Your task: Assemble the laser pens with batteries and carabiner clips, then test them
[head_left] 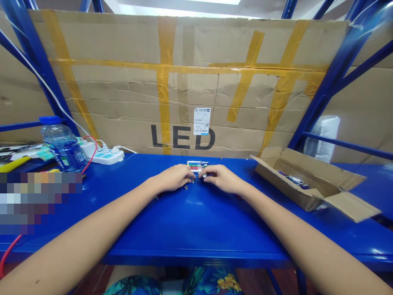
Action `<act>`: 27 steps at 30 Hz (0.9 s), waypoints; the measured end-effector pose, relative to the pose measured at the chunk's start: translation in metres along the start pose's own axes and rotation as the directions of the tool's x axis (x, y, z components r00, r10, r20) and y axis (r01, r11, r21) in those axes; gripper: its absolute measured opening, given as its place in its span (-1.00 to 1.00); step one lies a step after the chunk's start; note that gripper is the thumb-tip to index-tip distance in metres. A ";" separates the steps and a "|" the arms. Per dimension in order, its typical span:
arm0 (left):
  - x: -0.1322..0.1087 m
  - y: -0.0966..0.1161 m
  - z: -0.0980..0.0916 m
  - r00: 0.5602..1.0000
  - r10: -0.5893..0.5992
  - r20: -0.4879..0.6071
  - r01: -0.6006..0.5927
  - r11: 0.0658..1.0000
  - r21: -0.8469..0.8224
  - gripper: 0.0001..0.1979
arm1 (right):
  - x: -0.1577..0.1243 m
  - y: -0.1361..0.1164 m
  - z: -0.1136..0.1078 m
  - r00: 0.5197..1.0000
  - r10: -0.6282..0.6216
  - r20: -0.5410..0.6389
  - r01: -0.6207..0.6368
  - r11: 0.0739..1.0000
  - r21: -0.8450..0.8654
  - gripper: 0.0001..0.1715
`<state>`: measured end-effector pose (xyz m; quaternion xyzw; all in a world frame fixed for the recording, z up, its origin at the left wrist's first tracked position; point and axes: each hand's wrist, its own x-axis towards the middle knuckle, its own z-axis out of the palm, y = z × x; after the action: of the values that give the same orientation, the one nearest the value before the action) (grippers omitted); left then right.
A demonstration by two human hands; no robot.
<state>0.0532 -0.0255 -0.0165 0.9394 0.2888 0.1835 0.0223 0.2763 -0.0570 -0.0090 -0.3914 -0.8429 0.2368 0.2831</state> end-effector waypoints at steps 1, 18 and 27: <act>0.001 0.000 0.000 1.000 0.003 0.028 -0.003 1.000 -0.003 -0.83 | 0.000 0.000 0.000 1.000 -0.002 0.007 0.002 1.000 -0.004 -0.80; 0.002 0.018 -0.018 0.973 -0.091 -0.213 0.065 0.990 -0.124 -0.93 | -0.002 -0.007 0.000 0.998 -0.002 -0.062 0.001 1.000 -0.023 -0.87; 0.006 0.035 -0.014 0.922 0.123 -0.366 -0.171 0.980 -0.101 -0.87 | -0.002 -0.013 0.001 0.998 -0.004 -0.063 0.007 0.998 0.057 -0.87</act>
<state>0.0711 -0.0521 0.0031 0.9057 0.2038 0.3712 0.0173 0.2694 -0.0664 -0.0024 -0.3881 -0.8274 0.2478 0.3215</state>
